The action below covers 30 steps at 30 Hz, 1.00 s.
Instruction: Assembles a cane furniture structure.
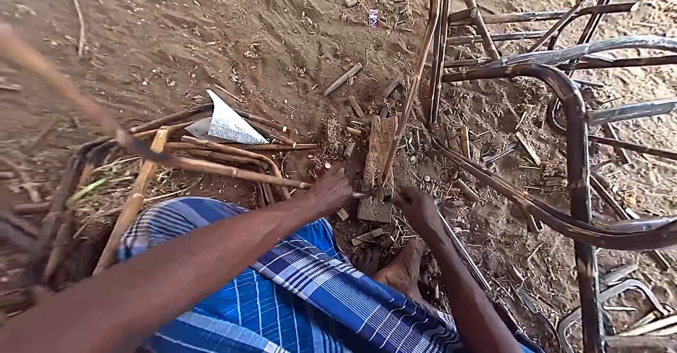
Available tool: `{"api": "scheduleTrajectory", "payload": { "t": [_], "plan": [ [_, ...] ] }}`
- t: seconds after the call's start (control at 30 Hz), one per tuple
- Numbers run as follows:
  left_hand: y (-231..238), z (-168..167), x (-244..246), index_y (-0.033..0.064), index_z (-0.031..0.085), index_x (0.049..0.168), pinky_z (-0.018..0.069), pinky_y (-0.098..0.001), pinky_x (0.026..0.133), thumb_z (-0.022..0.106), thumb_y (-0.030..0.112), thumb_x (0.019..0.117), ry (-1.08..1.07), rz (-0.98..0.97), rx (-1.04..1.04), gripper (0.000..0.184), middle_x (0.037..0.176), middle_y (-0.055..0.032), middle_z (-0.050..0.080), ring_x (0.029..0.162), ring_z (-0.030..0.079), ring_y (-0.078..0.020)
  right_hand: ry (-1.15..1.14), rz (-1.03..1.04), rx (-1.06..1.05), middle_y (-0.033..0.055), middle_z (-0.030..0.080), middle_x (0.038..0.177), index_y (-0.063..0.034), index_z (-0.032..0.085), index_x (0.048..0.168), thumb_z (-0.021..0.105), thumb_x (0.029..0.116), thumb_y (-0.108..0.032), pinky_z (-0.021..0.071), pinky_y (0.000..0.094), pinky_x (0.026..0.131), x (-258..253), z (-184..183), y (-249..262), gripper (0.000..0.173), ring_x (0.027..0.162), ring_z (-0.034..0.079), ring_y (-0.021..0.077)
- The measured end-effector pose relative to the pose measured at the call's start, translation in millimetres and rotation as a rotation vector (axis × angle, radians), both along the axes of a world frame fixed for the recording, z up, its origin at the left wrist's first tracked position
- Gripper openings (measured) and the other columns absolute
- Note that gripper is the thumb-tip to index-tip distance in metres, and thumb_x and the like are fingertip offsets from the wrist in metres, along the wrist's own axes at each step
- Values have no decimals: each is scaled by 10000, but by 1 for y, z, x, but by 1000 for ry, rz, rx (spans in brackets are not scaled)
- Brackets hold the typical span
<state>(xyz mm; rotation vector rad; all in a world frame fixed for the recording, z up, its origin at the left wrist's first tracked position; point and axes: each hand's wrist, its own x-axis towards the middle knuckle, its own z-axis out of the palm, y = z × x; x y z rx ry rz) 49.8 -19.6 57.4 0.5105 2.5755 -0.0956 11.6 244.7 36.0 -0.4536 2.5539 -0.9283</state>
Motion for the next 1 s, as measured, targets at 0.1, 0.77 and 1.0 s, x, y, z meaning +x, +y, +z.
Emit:
{"api": "scheduleTrajectory", "payload": {
  "t": [0.1,0.77,1.0],
  "plan": [
    [25,16,11,8,722,1057,553,-596,870,553,64,996,-82,182,-9,189,1157,-230,666,1161,616,-442,31,117,-43,118,730,1164,-124,726,1269,658,1001,-272,539,545,975,-15,-15,-45,314,1082,694,291],
    [85,33,13,14,691,1100,559,-602,805,530,205,1018,-215,996,135,262,1145,-225,693,1071,684,-409,138,67,22,160,742,1013,-97,623,1263,584,1045,-246,565,583,825,-21,-33,-63,267,926,727,372],
    [81,29,7,-22,681,1133,554,-598,845,560,151,1002,-213,1019,124,249,1199,-243,670,1128,659,-414,194,188,116,171,729,957,-110,666,1175,592,1035,-287,554,602,801,-20,-35,-68,238,907,720,385]
  ]
}}
